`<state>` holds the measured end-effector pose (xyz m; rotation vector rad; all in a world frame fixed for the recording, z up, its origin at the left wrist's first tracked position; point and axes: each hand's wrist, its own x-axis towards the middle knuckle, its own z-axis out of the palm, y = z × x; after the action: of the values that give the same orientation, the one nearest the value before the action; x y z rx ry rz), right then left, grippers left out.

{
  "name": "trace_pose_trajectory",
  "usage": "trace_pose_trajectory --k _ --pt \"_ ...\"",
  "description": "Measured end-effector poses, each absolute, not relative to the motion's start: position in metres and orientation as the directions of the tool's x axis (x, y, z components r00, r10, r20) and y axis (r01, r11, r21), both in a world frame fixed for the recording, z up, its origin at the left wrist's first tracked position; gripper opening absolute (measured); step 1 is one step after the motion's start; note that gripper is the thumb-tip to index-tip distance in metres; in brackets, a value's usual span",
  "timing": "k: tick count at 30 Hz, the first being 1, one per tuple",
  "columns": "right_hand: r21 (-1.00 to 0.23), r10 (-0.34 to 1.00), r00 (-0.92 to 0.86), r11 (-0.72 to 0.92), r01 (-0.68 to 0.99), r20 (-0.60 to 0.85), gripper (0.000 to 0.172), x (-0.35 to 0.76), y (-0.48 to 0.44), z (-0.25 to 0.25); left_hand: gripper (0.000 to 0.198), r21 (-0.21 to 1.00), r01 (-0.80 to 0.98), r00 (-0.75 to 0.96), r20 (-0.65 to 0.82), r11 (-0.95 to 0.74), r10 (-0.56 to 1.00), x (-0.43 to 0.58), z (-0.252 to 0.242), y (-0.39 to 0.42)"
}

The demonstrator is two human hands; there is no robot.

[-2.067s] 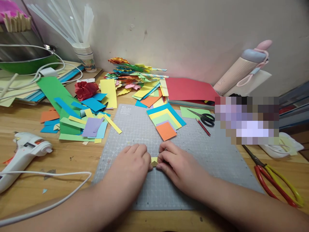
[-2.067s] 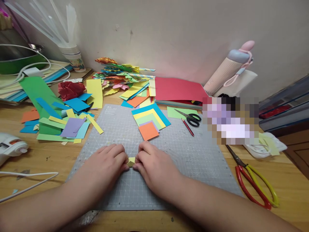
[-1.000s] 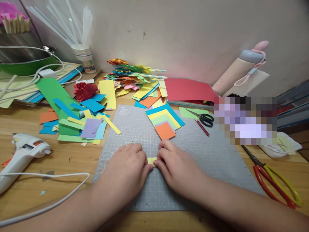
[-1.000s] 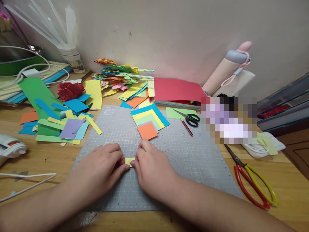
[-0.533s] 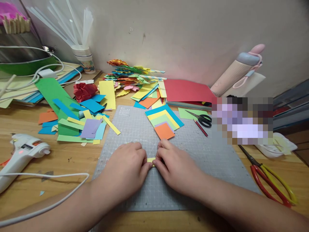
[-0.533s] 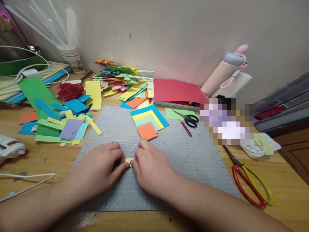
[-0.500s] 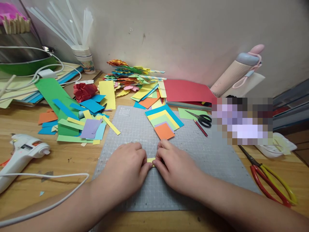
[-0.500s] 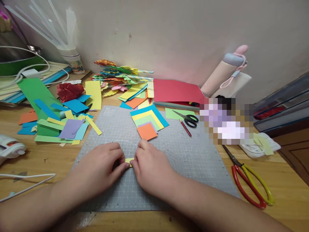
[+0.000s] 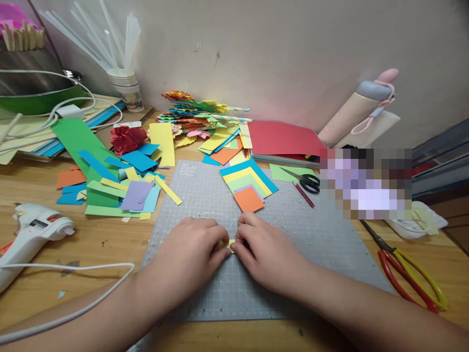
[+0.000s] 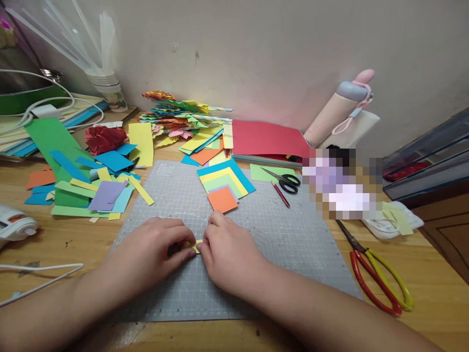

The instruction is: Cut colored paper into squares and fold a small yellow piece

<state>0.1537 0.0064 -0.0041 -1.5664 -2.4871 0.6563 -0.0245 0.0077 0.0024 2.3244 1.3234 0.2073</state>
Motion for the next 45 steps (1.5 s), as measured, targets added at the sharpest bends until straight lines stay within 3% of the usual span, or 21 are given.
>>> trace_pose_trajectory --k 11,18,45 --pt "-0.43 0.886 -0.441 0.346 0.834 -0.141 0.013 0.1528 0.0082 -0.0032 0.012 0.485 0.749 0.551 -0.078 -0.451 0.831 -0.0268 0.0012 0.0077" --pt "-0.454 0.879 -0.448 0.337 0.825 -0.161 0.012 0.1529 0.0078 0.0005 0.013 0.58 0.735 0.485 -0.089 -0.351 0.87 -0.031 -0.0018 0.0082" --pt "-0.405 0.885 -0.448 0.366 0.838 -0.125 0.012 0.1525 0.0065 -0.0026 0.016 0.58 0.717 0.512 -0.063 -0.386 0.857 -0.0314 -0.003 0.0102"
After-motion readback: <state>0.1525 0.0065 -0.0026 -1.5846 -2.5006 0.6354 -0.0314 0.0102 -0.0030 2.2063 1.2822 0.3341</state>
